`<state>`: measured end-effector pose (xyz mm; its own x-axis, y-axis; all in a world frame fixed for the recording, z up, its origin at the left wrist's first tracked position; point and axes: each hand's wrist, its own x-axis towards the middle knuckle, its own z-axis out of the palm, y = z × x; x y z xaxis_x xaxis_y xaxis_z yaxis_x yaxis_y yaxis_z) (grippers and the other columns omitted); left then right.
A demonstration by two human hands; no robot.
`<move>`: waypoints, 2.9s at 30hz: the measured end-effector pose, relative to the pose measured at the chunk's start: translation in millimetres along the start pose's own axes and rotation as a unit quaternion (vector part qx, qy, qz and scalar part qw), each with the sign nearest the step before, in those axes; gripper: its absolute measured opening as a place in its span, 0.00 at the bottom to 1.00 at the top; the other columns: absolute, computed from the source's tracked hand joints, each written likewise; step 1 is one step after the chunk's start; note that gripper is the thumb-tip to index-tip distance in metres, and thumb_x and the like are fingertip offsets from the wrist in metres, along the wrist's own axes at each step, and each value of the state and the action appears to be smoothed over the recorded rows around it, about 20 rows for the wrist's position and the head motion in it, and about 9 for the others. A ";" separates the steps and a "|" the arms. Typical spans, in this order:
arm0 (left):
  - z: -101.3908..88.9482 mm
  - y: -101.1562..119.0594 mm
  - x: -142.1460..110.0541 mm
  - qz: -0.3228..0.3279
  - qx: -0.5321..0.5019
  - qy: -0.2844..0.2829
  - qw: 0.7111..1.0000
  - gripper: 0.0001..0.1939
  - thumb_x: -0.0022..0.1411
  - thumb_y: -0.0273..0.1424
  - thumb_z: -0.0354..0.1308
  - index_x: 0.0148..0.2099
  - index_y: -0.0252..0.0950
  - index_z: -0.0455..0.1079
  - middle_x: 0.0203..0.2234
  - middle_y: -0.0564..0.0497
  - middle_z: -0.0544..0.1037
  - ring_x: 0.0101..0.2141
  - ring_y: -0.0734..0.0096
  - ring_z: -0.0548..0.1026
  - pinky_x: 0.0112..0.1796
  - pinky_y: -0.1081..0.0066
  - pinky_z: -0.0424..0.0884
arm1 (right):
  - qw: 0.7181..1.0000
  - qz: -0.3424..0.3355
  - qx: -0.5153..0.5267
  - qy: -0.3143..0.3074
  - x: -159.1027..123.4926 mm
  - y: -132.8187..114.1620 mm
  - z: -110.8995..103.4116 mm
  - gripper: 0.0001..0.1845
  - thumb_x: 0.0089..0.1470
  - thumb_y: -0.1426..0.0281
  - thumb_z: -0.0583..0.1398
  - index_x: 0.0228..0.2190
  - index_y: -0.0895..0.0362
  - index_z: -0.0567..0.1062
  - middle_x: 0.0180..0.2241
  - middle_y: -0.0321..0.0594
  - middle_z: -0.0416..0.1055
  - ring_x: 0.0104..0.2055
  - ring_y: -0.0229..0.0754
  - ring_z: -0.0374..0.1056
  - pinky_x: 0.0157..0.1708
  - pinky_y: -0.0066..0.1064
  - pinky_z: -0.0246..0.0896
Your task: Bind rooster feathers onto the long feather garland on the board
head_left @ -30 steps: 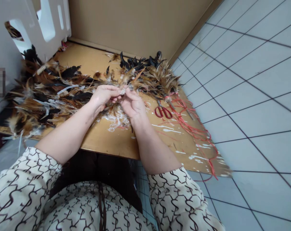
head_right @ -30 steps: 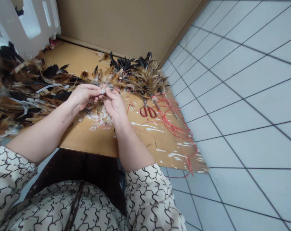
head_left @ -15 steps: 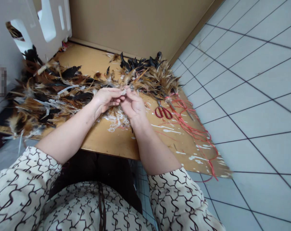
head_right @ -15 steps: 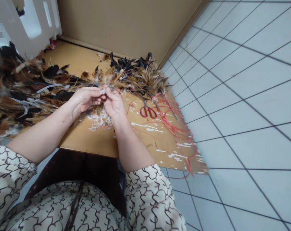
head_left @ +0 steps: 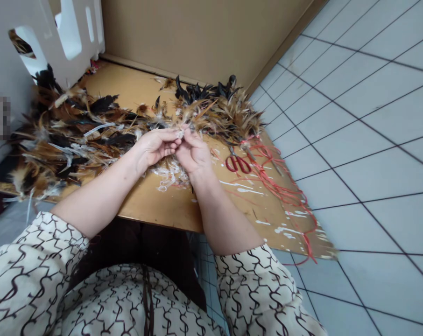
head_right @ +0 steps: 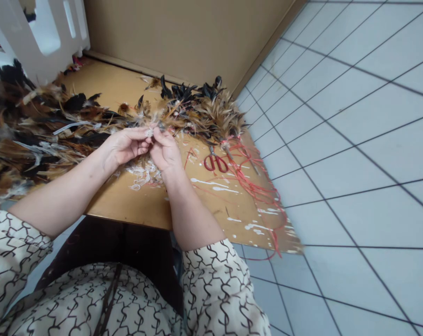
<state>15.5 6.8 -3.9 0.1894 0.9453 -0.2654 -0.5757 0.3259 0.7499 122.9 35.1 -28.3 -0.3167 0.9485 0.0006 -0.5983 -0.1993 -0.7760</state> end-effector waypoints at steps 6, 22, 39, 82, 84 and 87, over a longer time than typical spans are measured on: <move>-1.7 -1.5 3.0 0.027 0.022 0.006 0.999 0.07 0.55 0.17 0.55 0.27 0.30 0.68 0.13 0.56 0.69 0.14 0.86 0.65 0.19 0.84 0.62 | 0.999 -0.011 -0.027 -0.019 1.2 -0.8 -2.6 0.07 0.49 0.75 0.62 0.23 0.56 0.71 0.23 0.29 0.70 0.23 0.29 0.61 0.26 0.23 0.60; 0.2 2.0 -2.2 0.119 0.180 0.049 0.975 0.11 0.53 0.17 0.56 0.21 0.30 0.67 0.12 0.55 0.71 0.14 0.85 0.65 0.20 0.82 0.61 | 0.993 -0.025 -0.112 0.028 5.0 -2.8 -10.3 0.12 0.49 0.74 0.63 0.19 0.57 0.66 0.16 0.29 0.66 0.20 0.30 0.62 0.25 0.23 0.63; -6.0 10.2 -3.7 0.131 0.231 0.019 0.964 0.11 0.48 0.15 0.57 0.18 0.30 0.68 0.12 0.53 0.72 0.13 0.83 0.66 0.19 0.81 0.63 | 0.988 -0.052 -0.145 0.023 -1.1 -2.3 -2.8 0.12 0.48 0.77 0.63 0.17 0.58 0.68 0.17 0.30 0.67 0.20 0.29 0.61 0.26 0.24 0.64; -2.9 0.5 -0.8 0.057 0.161 0.028 0.985 0.11 0.54 0.23 0.63 0.21 0.30 0.68 0.15 0.54 0.72 0.15 0.84 0.67 0.19 0.82 0.65 | 0.995 0.000 -0.068 0.077 1.1 4.0 -3.0 0.14 0.48 0.76 0.63 0.18 0.57 0.65 0.16 0.28 0.64 0.20 0.30 0.58 0.24 0.24 0.61; -3.0 0.2 -0.4 0.059 0.161 0.028 0.985 0.12 0.54 0.23 0.63 0.21 0.30 0.67 0.15 0.54 0.72 0.15 0.84 0.67 0.19 0.82 0.65 | 0.995 0.001 -0.065 0.079 1.0 4.3 -2.8 0.14 0.48 0.76 0.63 0.18 0.57 0.65 0.16 0.28 0.64 0.20 0.30 0.59 0.24 0.24 0.61; -3.0 -0.1 0.0 0.062 0.163 0.031 0.984 0.12 0.55 0.21 0.61 0.21 0.30 0.67 0.14 0.54 0.72 0.15 0.84 0.67 0.20 0.82 0.65 | 0.995 0.000 -0.076 0.063 1.2 5.1 -3.4 0.15 0.47 0.73 0.65 0.18 0.56 0.65 0.15 0.28 0.63 0.19 0.30 0.58 0.23 0.24 0.61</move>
<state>13.2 6.7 -5.7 0.0785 0.9790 -0.1884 -0.3027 0.2035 0.9311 121.9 36.0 -34.4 -0.2167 0.9736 -0.0715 -0.4762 -0.1694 -0.8629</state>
